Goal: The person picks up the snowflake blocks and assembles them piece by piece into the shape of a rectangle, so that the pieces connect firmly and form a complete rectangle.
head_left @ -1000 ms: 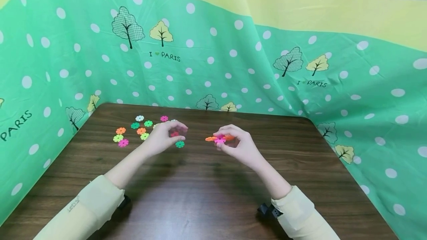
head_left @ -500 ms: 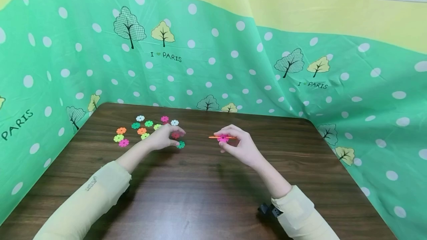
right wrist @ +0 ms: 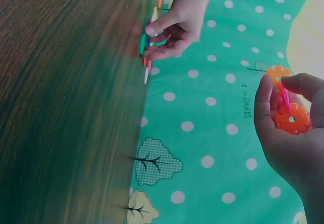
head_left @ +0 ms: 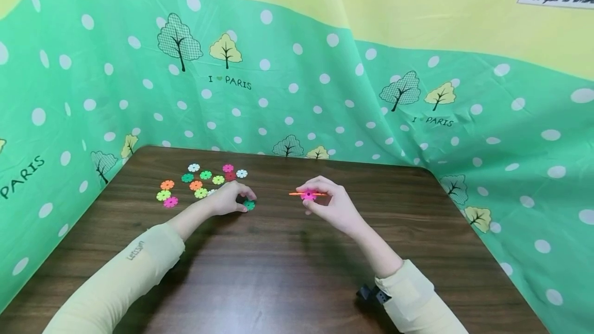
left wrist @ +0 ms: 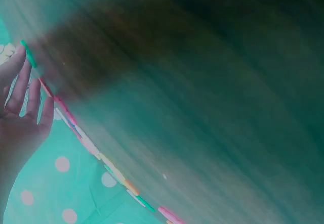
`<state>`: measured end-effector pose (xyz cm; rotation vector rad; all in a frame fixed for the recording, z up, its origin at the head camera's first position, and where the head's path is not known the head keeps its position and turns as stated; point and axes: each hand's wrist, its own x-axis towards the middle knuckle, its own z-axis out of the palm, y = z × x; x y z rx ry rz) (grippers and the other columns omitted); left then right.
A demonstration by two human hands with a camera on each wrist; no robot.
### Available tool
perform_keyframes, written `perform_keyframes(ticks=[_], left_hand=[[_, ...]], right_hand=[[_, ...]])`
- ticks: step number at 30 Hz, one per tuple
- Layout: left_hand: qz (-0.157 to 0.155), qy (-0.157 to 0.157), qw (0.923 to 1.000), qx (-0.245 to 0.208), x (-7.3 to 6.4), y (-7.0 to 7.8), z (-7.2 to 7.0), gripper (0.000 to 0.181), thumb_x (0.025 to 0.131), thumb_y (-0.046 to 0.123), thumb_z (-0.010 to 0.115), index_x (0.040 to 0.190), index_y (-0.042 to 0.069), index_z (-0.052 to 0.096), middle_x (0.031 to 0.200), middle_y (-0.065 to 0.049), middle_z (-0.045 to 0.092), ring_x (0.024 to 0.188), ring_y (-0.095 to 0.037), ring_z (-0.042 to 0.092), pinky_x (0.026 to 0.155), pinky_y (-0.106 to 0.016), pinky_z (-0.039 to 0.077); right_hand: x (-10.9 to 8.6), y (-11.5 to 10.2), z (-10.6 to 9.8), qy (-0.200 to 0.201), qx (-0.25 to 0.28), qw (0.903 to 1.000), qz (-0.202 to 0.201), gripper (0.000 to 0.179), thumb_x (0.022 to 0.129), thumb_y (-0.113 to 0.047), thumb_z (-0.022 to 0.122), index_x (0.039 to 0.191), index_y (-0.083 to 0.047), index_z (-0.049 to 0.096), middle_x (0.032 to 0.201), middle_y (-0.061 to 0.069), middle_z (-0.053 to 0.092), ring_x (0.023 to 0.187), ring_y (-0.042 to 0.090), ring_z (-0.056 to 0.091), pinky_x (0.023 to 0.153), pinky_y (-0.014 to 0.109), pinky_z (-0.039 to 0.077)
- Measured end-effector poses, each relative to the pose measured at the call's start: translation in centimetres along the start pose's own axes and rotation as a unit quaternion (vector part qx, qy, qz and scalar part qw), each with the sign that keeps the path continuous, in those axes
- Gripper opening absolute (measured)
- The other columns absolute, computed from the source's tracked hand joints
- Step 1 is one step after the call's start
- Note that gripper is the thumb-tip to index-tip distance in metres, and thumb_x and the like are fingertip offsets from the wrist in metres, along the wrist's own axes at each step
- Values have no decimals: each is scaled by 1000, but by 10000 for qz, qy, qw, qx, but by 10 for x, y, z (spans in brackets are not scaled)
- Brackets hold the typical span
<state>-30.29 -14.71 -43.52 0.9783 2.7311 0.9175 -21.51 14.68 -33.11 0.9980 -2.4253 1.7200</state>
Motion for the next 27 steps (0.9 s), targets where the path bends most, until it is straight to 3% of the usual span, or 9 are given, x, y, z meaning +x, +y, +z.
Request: perform_keyframes(ticks=[3,10,18,27], left_hand=[[-88,-6,9999,120,0,0,1,26,78,6,76,103,5,69,100,-5,68,98,-23,61,89,-40,49],[-267,119,9985,458,-1,-2,3,22,75,11,79,95,12,70,91,0,62,87,-17,57,80,-35,49],[-291,354,9977,497,-3,3,3,20,72,9,81,80,15,64,76,6,59,70,-9,53,68,-28,47],[-351,475,9975,385,-7,12,-6,12,78,9,76,76,14,65,71,7,66,73,-10,62,68,-31,51]], right_hand=[[0,-1,0,17,17,10000,-8,25,83,7,66,107,9,64,104,22,57,68,41,61,65,44,56],[-1,-2,-1,58,6,9999,101,24,83,2,68,107,7,64,103,19,58,67,32,64,66,45,56],[-1,-1,0,190,-99,9997,132,22,82,0,70,102,7,65,99,20,59,67,38,63,64,42,57],[0,-3,1,320,-94,9992,235,22,81,-1,72,101,7,65,99,20,59,69,44,62,66,50,55]])
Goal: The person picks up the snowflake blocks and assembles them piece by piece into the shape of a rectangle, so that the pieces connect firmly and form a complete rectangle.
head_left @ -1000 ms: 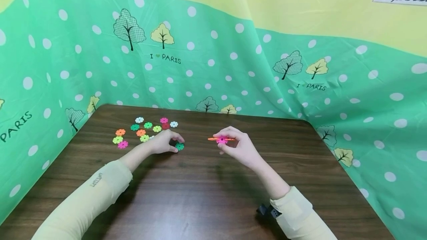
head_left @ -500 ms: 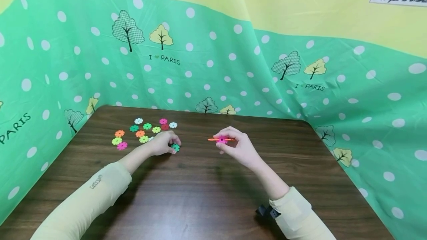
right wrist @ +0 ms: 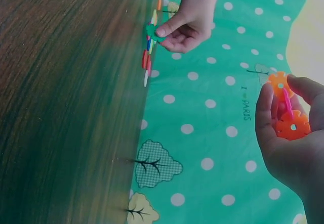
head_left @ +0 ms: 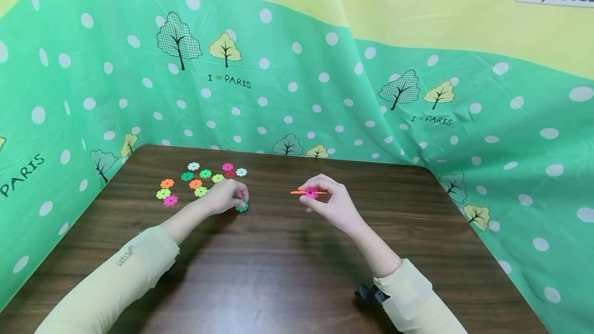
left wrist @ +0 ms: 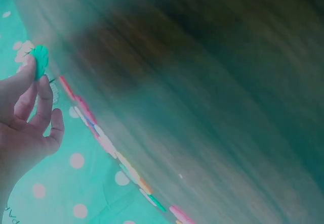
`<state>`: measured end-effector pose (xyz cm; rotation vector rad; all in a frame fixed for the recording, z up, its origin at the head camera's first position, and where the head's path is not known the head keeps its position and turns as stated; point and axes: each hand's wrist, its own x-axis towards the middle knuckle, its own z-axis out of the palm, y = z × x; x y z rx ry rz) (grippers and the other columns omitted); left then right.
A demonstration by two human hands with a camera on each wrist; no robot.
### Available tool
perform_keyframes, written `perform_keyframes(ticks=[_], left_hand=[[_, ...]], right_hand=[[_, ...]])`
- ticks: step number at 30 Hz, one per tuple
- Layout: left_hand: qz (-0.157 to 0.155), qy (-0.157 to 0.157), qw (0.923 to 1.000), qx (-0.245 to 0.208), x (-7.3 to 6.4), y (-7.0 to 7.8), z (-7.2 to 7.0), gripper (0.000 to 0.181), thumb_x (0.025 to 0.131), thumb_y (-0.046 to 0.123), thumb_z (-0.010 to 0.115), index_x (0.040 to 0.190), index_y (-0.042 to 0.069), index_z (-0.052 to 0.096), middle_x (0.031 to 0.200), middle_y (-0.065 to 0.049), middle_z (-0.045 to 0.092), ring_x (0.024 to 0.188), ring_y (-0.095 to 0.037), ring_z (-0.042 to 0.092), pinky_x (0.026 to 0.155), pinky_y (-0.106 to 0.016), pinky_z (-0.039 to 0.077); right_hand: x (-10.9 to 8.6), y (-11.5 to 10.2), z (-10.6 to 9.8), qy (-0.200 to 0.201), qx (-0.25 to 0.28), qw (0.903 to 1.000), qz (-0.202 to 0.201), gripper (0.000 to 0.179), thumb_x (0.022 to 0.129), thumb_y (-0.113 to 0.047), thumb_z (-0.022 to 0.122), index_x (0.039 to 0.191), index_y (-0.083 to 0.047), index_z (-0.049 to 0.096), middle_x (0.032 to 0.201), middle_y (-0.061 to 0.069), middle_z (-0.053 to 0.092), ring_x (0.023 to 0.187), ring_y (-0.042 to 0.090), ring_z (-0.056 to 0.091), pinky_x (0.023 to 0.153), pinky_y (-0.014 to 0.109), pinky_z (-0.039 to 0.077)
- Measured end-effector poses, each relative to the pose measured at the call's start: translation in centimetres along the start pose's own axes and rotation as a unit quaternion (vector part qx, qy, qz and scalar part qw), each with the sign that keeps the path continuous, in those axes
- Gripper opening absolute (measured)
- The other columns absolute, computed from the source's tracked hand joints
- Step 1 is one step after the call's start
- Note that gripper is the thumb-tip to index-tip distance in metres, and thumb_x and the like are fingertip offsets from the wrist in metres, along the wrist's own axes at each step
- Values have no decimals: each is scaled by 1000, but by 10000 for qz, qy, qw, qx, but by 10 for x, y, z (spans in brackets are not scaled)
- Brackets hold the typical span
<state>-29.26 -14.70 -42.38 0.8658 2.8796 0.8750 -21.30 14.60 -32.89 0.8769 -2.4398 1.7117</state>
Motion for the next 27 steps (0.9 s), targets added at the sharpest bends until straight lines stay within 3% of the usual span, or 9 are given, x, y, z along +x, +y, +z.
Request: perform_keyframes(ticks=[9,16,21,27], left_hand=[[-288,407,9959,-756,-4,19,-14,6,81,13,75,86,13,71,76,5,69,72,-8,63,68,-28,52],[-339,991,9898,-968,-13,45,-24,6,81,14,75,86,12,70,75,3,68,70,-10,64,65,-27,53],[-545,1244,9836,-1189,-19,61,-29,9,81,15,75,86,12,69,76,2,68,69,-11,64,63,-28,53],[-555,1517,9750,-1525,-26,75,-33,18,80,18,76,96,12,71,80,1,69,73,-11,66,65,-27,54]], right_hand=[[-2,-1,1,168,-83,9998,-38,16,80,0,72,95,3,68,93,17,60,64,37,63,62,35,57],[-2,1,3,207,-48,9998,-67,14,80,1,72,93,3,68,91,16,61,62,29,64,62,36,57],[-2,-1,4,220,-85,9997,28,13,81,-1,72,93,1,69,91,15,61,62,28,64,62,36,57],[-1,-1,6,207,-74,9998,36,12,81,0,71,92,1,69,91,15,61,62,29,63,62,35,57]])
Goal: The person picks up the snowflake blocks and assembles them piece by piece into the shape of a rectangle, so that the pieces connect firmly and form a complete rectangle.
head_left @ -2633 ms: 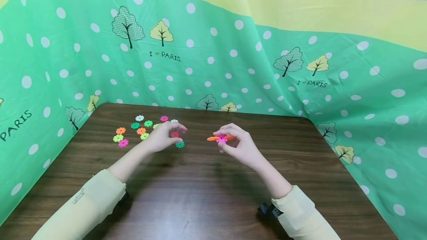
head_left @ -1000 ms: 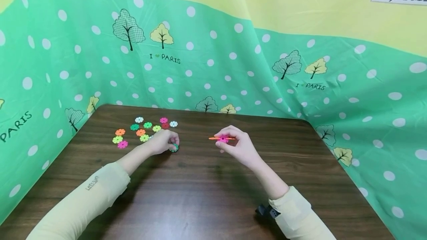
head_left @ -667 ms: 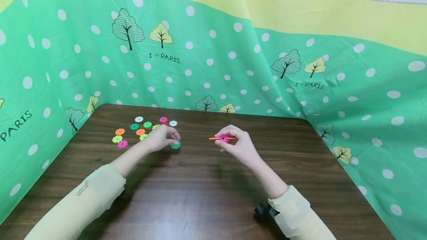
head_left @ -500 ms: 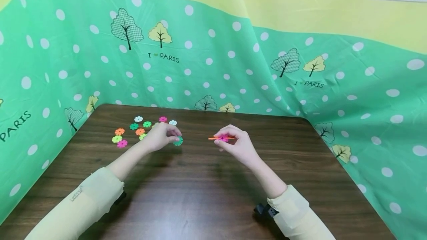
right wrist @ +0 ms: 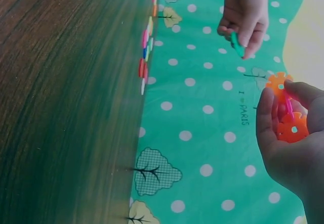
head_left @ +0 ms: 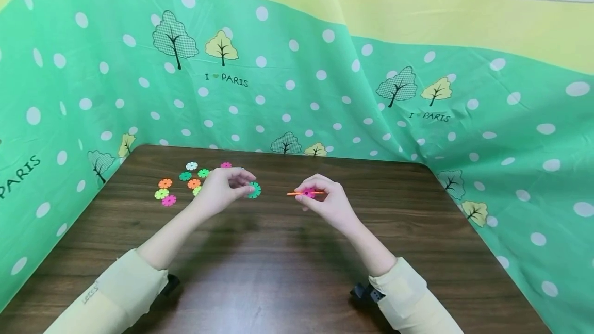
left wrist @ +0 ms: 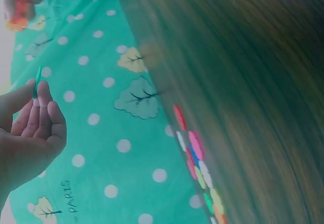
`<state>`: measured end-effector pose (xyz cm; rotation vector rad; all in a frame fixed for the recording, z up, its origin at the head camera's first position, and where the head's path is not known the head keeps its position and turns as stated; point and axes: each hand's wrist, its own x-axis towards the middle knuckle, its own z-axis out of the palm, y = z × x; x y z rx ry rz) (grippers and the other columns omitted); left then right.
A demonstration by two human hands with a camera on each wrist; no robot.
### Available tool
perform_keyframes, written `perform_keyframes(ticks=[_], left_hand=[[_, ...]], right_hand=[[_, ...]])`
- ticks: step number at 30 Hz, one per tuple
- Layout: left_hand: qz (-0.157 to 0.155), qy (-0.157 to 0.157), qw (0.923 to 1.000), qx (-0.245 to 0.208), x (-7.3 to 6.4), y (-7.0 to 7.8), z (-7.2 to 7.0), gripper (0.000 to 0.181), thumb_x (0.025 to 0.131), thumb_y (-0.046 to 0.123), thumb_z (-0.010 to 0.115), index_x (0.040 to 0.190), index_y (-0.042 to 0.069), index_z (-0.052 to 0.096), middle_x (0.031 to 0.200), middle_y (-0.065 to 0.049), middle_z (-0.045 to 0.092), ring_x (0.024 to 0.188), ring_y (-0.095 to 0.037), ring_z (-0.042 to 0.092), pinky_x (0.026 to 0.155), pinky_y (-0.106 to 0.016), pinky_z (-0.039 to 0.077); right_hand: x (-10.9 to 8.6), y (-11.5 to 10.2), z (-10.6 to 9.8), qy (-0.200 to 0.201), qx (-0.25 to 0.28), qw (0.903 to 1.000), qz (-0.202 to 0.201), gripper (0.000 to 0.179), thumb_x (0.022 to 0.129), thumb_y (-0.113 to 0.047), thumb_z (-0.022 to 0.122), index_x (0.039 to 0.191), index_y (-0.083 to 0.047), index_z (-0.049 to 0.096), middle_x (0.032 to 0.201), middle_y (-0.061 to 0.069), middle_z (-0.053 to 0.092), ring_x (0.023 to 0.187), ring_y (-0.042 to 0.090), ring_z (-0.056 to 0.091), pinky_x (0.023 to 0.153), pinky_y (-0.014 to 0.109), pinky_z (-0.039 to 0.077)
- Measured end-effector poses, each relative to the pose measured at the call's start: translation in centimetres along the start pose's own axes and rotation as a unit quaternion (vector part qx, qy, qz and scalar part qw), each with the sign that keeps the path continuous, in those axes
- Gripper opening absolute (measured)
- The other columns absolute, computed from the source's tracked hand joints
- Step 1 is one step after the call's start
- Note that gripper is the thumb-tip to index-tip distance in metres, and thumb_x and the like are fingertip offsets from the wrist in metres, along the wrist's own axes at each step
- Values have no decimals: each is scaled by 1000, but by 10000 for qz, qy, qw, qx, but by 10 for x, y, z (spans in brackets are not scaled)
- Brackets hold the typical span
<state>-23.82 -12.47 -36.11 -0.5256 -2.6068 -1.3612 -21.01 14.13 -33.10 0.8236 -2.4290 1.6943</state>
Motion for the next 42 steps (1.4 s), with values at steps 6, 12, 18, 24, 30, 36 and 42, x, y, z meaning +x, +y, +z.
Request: perform_keyframes(ticks=[6,12,18,24,30,36,42], left_hand=[[-86,185,9980,-603,-5,11,-1,15,80,18,76,94,14,72,79,0,70,69,-15,68,63,-28,56],[-181,371,9905,-1310,-10,27,3,16,79,16,77,91,9,69,77,-5,70,66,-19,70,65,-32,57],[-331,371,9783,-2010,-12,32,11,19,79,13,77,91,2,67,80,-12,71,67,-27,70,67,-36,58],[-446,368,9711,-2315,-15,39,19,20,79,9,76,90,-4,66,84,-17,71,67,-24,70,68,-34,58],[-568,312,9654,-2528,-18,44,26,18,80,7,75,90,-5,65,85,-18,71,67,-23,70,68,-34,58],[-633,361,9638,-2565,-18,43,30,19,80,8,75,91,-4,65,85,-17,71,70,-26,70,68,-32,58],[-632,369,9623,-2619,-18,40,34,20,79,10,76,91,-3,66,85,-16,71,69,-25,70,71,-38,57]], right_hand=[[-1,-2,1,23,22,10000,-58,10,80,1,72,90,1,69,90,15,61,62,30,63,63,32,57],[-3,-5,3,107,-86,9999,-77,10,80,0,73,89,1,70,90,13,63,62,26,63,61,29,56],[-2,-4,5,128,-21,9997,-193,10,79,2,73,89,2,70,88,14,63,62,17,62,60,28,56],[-1,-4,6,176,-137,9994,-272,11,78,2,73,88,2,70,88,13,64,63,13,62,60,27,56],[0,-4,7,162,-152,9995,-240,11,78,1,74,88,2,70,88,13,63,63,14,63,61,29,57],[1,-2,10,136,-35,9990,-415,11,78,2,74,88,3,70,86,14,63,62,16,62,61,30,57],[2,-1,13,82,30,9989,-468,10,78,1,74,88,2,71,85,12,63,65,15,63,61,30,57]])
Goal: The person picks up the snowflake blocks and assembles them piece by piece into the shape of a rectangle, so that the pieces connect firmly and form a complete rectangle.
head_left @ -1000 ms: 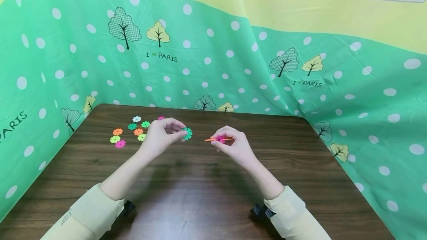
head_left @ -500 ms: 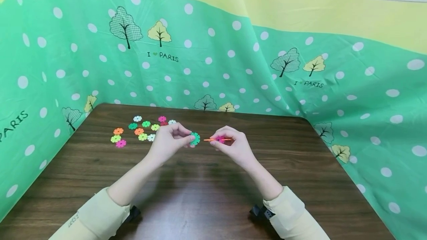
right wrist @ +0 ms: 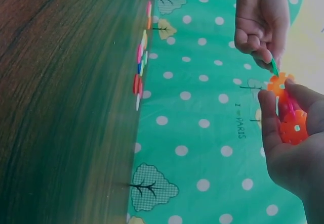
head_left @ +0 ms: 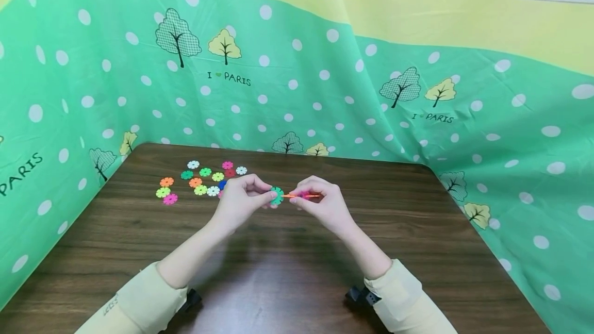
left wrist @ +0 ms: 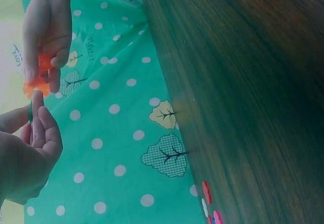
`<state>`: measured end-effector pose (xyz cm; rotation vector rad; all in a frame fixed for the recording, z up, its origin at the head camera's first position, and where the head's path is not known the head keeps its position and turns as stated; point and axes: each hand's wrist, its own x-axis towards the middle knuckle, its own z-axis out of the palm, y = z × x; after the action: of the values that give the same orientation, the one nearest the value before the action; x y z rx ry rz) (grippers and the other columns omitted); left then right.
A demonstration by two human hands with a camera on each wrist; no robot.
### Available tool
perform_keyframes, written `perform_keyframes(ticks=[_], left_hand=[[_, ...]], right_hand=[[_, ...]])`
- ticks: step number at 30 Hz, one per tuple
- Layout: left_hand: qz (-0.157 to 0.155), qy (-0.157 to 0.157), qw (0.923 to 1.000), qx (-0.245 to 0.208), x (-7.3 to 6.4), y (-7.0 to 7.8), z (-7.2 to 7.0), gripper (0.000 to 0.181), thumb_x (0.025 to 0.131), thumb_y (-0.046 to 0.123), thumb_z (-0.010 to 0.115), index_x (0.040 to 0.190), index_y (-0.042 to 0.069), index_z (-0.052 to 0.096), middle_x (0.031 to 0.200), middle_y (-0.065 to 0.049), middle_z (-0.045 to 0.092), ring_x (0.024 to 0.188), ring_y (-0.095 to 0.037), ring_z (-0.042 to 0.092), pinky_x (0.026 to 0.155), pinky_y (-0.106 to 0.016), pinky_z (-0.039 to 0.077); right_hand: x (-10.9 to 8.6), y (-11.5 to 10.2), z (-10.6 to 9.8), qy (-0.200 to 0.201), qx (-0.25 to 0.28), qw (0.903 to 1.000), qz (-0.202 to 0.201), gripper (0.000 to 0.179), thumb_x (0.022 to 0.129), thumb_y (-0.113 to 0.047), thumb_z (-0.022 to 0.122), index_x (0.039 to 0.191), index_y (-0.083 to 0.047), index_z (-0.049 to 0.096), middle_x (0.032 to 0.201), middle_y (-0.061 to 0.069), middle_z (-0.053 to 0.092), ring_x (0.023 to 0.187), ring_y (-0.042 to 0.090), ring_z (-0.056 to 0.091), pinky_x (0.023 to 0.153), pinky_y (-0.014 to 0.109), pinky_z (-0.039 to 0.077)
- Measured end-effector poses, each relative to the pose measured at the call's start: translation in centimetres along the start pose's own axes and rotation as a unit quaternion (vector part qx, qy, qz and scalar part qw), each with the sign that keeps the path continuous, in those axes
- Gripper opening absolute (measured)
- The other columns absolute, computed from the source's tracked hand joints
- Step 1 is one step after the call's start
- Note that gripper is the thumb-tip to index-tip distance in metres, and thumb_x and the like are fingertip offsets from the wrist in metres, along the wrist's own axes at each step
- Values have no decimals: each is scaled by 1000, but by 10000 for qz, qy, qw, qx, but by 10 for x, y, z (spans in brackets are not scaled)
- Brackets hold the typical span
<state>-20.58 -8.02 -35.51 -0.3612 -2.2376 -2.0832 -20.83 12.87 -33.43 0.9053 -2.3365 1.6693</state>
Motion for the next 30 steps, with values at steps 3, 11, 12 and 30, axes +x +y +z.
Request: perform_keyframes(ticks=[3,11,12,30], left_hand=[[20,-9,10000,-50,0,-2,0,20,79,10,76,91,-4,66,86,-16,71,68,-24,70,71,-39,57],[208,-3,9998,63,-4,-1,2,18,80,9,75,90,-4,66,85,-16,71,67,-22,70,70,-37,57],[239,-9,9997,79,-5,-1,2,18,80,9,74,90,-3,66,85,-17,71,67,-22,70,70,-37,57],[137,-146,9992,357,-10,3,-7,21,80,16,76,93,3,66,84,-11,72,69,-21,71,69,-31,57]], right_hand=[[0,-2,0,33,-124,9999,-38,10,77,0,75,87,1,72,83,11,64,67,14,62,61,29,56],[-1,-7,2,181,-445,9988,-68,11,74,-2,78,84,-1,74,82,9,67,73,13,59,59,24,52],[-1,-7,3,192,-447,9988,-67,11,74,-2,78,83,-1,74,82,9,67,73,12,59,58,24,52],[0,-12,7,7,-308,9995,64,9,76,-3,77,82,-2,72,83,9,67,73,12,60,62,25,54]])
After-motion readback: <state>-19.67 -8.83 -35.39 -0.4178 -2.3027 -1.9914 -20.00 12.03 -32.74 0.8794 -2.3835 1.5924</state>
